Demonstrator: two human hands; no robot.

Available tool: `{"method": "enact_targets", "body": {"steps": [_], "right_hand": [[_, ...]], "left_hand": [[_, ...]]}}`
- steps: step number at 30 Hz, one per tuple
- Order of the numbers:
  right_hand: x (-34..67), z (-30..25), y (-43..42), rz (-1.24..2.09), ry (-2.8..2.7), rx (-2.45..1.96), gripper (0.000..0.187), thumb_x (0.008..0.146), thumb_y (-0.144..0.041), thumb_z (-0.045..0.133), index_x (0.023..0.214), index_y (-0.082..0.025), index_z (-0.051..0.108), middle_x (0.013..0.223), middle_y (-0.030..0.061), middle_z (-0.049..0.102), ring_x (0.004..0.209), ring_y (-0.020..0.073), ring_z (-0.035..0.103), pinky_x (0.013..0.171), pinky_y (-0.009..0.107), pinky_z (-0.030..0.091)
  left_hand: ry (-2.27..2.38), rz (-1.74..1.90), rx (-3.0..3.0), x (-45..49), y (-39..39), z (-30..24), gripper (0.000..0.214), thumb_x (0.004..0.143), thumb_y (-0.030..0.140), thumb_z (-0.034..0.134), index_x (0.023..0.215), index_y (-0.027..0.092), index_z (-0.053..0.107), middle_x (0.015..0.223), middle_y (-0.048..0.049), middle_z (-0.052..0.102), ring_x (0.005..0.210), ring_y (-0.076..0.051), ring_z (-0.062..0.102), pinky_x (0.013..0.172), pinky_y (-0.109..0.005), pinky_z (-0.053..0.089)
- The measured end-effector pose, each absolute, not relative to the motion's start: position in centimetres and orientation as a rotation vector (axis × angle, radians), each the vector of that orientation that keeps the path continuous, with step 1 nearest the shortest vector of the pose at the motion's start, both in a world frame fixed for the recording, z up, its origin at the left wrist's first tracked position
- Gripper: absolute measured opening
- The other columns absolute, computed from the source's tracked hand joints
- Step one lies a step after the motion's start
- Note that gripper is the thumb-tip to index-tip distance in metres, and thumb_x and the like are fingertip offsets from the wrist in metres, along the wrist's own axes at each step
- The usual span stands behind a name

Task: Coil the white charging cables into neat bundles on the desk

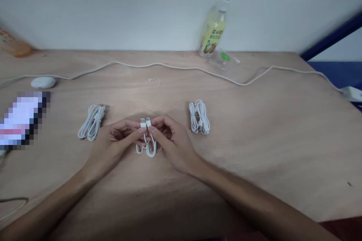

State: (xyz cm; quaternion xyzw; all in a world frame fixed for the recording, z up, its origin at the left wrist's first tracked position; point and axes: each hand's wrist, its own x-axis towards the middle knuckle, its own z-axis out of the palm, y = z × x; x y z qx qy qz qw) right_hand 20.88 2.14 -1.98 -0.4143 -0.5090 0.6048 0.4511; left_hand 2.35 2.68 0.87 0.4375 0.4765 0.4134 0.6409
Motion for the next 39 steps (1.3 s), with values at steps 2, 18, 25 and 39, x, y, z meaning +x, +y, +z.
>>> {"method": "enact_targets", "body": {"steps": [2,18,25,39], "right_hand": [[20.84,-2.02,2.16,1.489,-1.253,-1.021,0.025,0.099,-0.047,0.075,0.099,-0.022,0.073,0.083,0.0001,0.070,0.065,0.0119,0.060,0.054,0.023,0.049],[20.77,-2.04,2.16,1.487,-1.226,-1.011,0.029,0.096,-0.049,0.080,0.097,-0.021,0.072,0.079,-0.0015,0.069,0.062,0.0101,0.058,0.054,0.022,0.048],[20.80,-2.12,2.13,1.500,-1.232,-0.996,0.028,0.097,-0.049,0.078,0.097,-0.022,0.071,0.080,-0.0013,0.070,0.062,0.0108,0.060,0.053,0.023,0.048],[20.79,-2.07,2.15,1.500,-1.226,-0.986,0.027,0.097,-0.047,0.079,0.097,-0.021,0.072,0.079,-0.0018,0.069,0.061,0.0098,0.058,0.054,0.023,0.047]], "left_hand": [[1.080,0.944,0.994,2.39,2.66,0.86,0.019,0.076,0.025,0.097,0.085,0.018,0.081,0.074,-0.0004,0.084,0.066,-0.013,0.078,0.067,-0.016,0.065],[1.084,0.943,0.997,2.41,2.74,0.85,0.019,0.077,0.025,0.096,0.086,0.017,0.082,0.074,0.0005,0.084,0.066,-0.011,0.078,0.067,-0.014,0.064],[1.080,0.958,1.032,2.29,2.69,0.68,0.017,0.082,0.029,0.093,0.089,0.017,0.082,0.074,0.0002,0.083,0.066,-0.011,0.078,0.067,-0.014,0.064],[1.082,0.969,0.995,2.44,2.71,0.76,0.021,0.074,0.023,0.098,0.086,0.018,0.082,0.070,0.0016,0.082,0.063,-0.011,0.077,0.064,-0.014,0.063]]}}
